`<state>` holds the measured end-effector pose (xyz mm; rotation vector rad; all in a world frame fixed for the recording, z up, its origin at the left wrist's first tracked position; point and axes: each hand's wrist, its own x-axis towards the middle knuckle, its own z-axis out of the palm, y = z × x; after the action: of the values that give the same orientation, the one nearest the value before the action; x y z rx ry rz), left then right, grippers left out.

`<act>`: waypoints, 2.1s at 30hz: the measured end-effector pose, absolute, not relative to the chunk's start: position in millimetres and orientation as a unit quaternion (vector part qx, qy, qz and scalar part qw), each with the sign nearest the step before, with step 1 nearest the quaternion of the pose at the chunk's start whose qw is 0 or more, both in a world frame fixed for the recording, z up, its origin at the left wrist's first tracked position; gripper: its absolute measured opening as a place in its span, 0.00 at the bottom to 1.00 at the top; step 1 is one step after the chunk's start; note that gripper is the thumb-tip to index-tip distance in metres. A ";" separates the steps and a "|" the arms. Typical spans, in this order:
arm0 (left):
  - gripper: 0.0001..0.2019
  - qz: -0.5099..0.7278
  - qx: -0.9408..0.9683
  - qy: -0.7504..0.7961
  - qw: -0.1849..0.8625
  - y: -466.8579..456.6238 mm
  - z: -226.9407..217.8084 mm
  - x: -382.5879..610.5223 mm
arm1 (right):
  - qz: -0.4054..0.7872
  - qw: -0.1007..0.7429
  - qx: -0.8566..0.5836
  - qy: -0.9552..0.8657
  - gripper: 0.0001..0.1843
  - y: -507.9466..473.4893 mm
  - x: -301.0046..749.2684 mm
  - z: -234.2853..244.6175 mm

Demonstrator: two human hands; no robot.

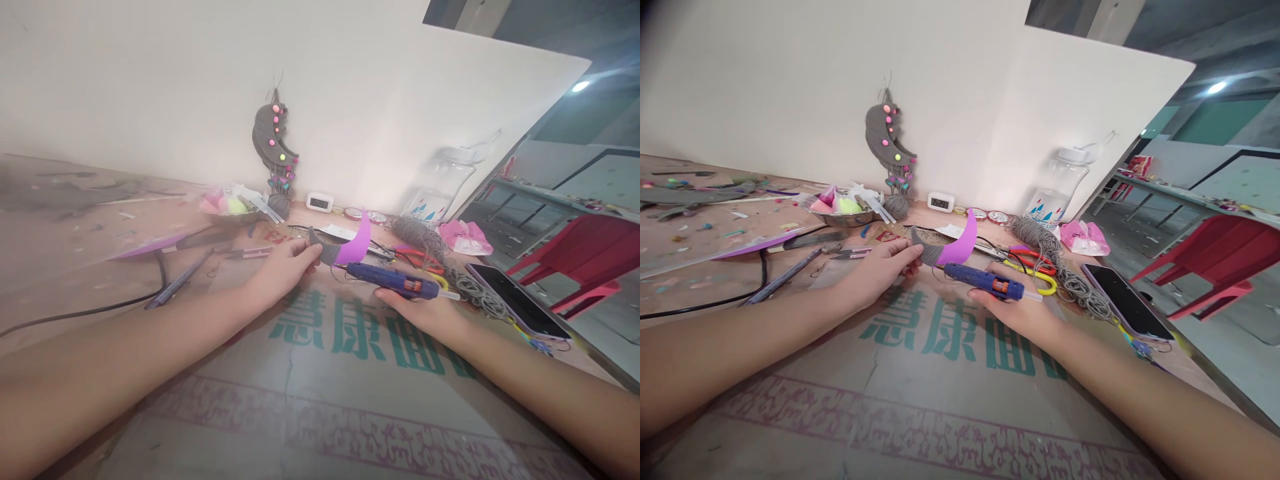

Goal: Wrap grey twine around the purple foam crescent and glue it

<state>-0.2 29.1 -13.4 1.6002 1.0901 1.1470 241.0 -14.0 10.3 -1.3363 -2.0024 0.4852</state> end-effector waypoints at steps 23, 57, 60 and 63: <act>0.17 0.456 0.644 0.434 0.434 28.8 -13.0 -0.3 | 0.168 0.341 -0.533 -0.756 0.16 -13.5 238.6 8.7; 0.17 0.447 0.652 0.437 0.428 29.9 -13.9 -0.6 | 0.104 0.358 -0.568 -0.734 0.21 -8.1 249.6 -7.3; 0.17 0.444 0.654 0.440 0.427 28.9 -12.5 -0.2 | 0.114 0.360 -0.575 -0.725 0.23 -8.6 249.7 -6.8; 0.16 0.441 0.654 0.440 0.430 27.5 -10.8 -0.1 | 0.119 0.371 -0.577 -0.718 0.22 -9.1 248.8 -5.3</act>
<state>-0.1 27.5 -10.8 1.6322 1.0975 1.1001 248.8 -9.1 -5.3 -1.4791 -1.8414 0.3061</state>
